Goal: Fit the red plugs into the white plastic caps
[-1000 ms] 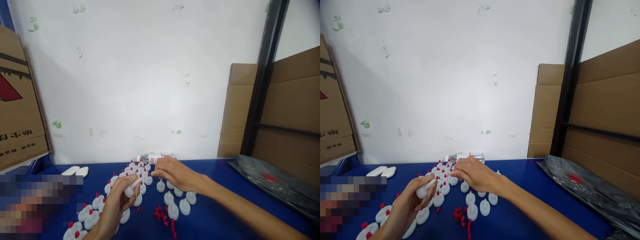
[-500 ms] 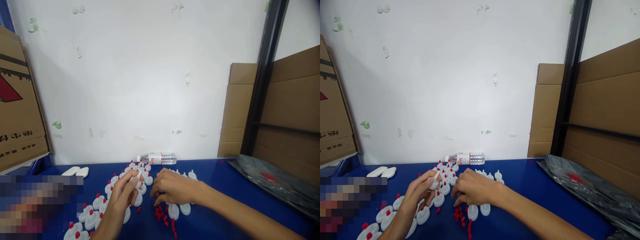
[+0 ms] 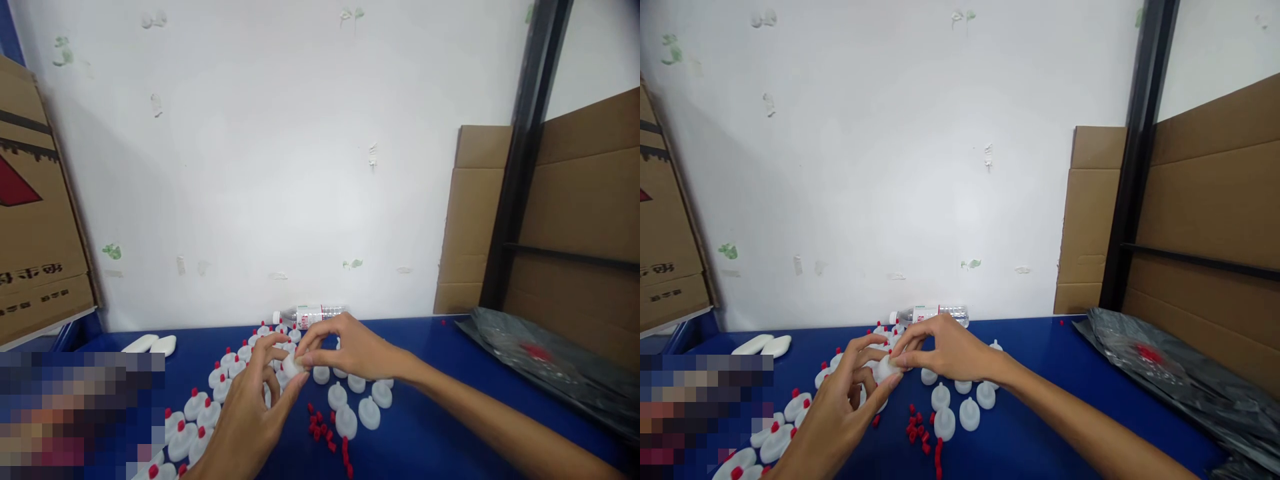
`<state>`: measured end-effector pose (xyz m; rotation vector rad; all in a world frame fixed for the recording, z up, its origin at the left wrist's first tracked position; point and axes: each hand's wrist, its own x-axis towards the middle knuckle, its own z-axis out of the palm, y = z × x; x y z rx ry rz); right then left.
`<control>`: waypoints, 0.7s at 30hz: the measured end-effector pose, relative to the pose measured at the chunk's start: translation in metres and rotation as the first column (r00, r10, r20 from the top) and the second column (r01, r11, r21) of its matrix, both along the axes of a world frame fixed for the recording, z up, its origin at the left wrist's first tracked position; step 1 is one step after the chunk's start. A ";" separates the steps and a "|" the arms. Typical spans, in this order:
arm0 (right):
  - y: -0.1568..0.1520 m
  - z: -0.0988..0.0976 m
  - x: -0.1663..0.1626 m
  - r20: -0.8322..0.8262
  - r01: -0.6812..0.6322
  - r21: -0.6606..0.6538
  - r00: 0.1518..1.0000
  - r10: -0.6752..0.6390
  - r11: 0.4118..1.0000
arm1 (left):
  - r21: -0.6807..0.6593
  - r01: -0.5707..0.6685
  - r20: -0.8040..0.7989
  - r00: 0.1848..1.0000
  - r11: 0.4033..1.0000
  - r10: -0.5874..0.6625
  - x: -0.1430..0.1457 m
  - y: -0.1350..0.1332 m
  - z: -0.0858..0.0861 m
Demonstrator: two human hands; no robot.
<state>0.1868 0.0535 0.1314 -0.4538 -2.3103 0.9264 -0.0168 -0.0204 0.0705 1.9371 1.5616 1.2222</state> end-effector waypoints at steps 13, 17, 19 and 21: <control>0.040 -0.020 0.018 0.193 0.309 0.281 0.909 -0.369 0.909 | 0.026 -0.149 -0.733 0.669 0.988 0.120 -0.004 -0.003 0.011; 0.050 -0.037 0.020 0.291 0.263 0.340 0.884 -0.367 0.903 | -0.025 -0.160 -0.837 0.543 0.987 0.067 0.000 -0.005 0.008; 0.052 -0.040 0.021 0.324 0.228 0.356 0.880 -0.349 0.906 | -0.043 -0.138 -0.847 0.530 0.990 0.037 0.003 -0.006 0.004; 0.050 -0.039 0.021 0.326 0.212 0.383 0.880 -0.347 0.899 | -0.043 -0.131 -0.855 0.518 0.990 0.031 0.005 -0.008 0.002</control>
